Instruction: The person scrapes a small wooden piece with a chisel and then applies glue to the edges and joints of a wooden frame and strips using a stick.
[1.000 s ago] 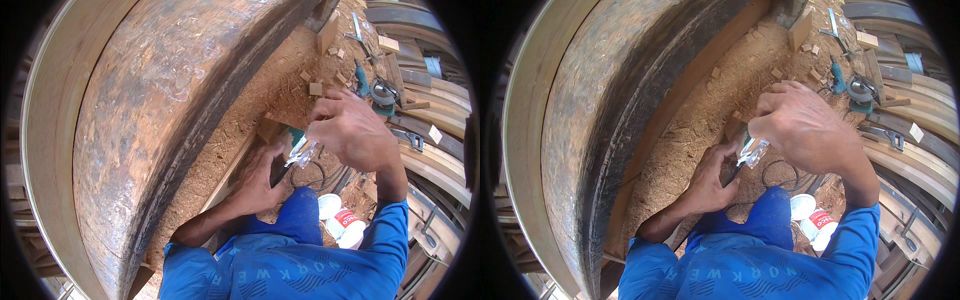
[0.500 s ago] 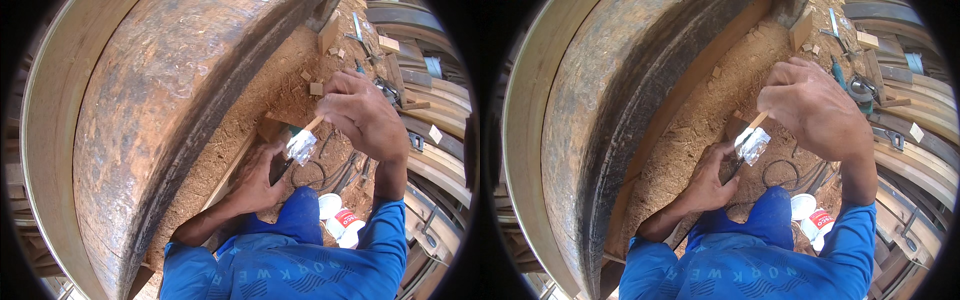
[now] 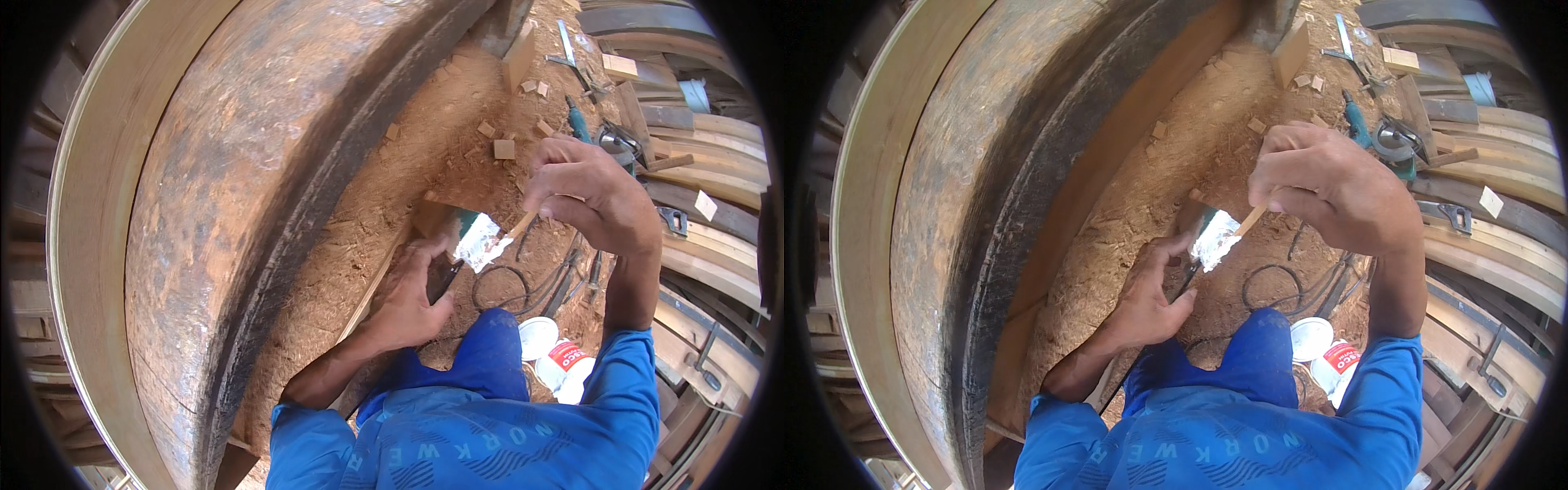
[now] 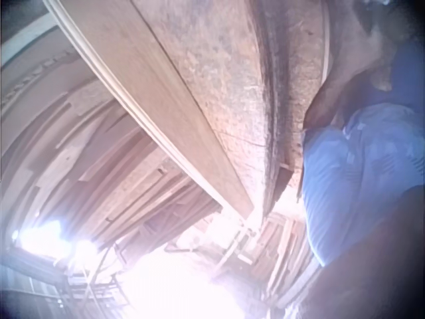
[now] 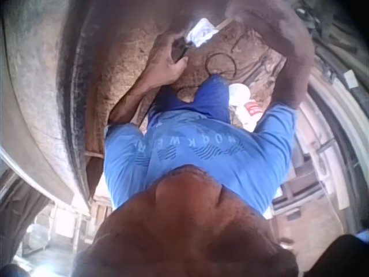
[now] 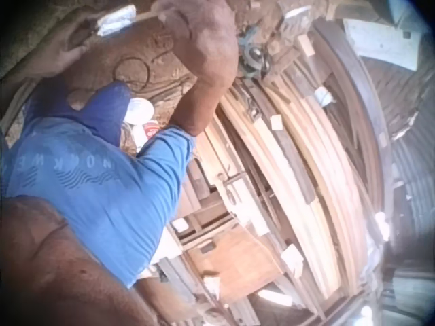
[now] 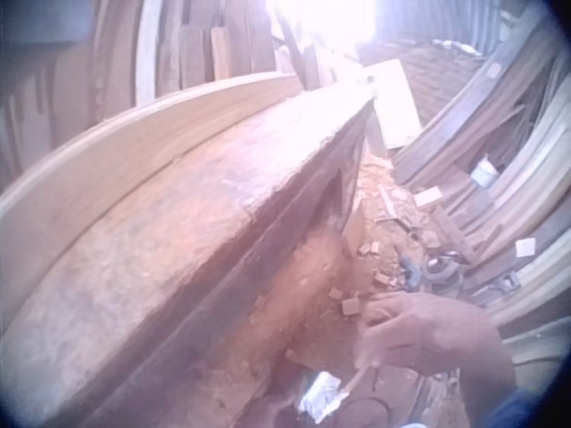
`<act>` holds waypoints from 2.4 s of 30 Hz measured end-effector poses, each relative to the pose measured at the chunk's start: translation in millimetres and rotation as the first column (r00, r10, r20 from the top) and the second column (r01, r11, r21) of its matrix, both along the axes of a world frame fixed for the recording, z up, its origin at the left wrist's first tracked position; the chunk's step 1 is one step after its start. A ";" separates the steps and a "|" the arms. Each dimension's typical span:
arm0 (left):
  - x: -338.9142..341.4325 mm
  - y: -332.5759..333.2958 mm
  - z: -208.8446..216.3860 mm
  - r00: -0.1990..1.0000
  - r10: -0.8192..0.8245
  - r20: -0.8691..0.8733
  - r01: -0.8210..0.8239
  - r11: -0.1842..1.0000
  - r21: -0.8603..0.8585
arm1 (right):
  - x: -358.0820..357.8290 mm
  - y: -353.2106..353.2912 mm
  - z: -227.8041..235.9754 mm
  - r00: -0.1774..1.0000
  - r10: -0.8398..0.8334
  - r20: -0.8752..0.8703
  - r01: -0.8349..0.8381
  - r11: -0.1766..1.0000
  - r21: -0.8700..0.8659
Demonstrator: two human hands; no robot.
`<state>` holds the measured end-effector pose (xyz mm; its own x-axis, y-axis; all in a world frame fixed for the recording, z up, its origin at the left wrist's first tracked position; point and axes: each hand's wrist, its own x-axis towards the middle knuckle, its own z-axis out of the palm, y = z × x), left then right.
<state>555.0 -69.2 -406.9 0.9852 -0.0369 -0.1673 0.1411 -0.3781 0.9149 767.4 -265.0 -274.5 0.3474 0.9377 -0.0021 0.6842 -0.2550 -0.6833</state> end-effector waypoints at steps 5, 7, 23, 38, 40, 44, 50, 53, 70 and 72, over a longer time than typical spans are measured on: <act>-3.1 4.8 -5.0 0.999 0.023 0.028 -0.023 1.000 -0.003 | -36.5 -28.8 -36.8 0.938 -0.329 -0.108 0.343 0.926 0.156; 0.4 6.4 3.3 1.000 0.023 -0.014 -0.023 0.999 -0.048 | -57.6 -33.3 -55.4 0.860 -0.444 -0.253 0.486 0.863 0.137; -4.3 -1.5 -9.9 0.995 0.072 0.069 -0.067 0.995 -0.069 | -124.7 -56.3 -73.7 0.816 -0.570 -0.097 0.578 0.807 0.119; -6.3 -7.8 -16.2 0.998 0.064 0.005 -0.064 0.995 -0.082 | -123.8 -63.7 -82.5 0.734 -0.662 -0.151 0.677 0.731 0.082; -5.4 -9.2 -9.0 0.998 0.056 -0.009 -0.057 0.995 -0.080 | -116.5 -67.0 -88.3 0.691 -0.708 -0.144 0.722 0.673 0.159; -4.9 -9.4 -8.9 0.992 0.087 -0.088 -0.098 0.986 -0.136 | -119.7 -63.6 -87.6 0.665 -0.685 -0.296 0.741 0.656 0.147; -2.2 -2.6 -7.9 0.996 0.075 -0.046 -0.079 0.992 -0.097 | -134.2 -67.8 -92.5 0.750 -0.535 -0.388 0.616 0.779 0.116; -2.1 -1.6 -2.8 0.993 0.094 -0.065 -0.101 0.988 -0.113 | -128.6 -69.3 -96.2 0.685 -0.644 -0.340 0.718 0.677 0.164; -0.4 -3.5 1.0 0.983 0.129 -0.132 -0.145 0.981 -0.125 | -171.3 -55.8 -106.8 0.733 -0.669 -0.124 0.681 0.721 0.132; -1.0 0.3 -1.0 0.991 0.111 -0.079 -0.115 0.992 -0.057 | -166.3 -58.4 -99.5 0.709 -0.679 -0.193 0.705 0.694 0.145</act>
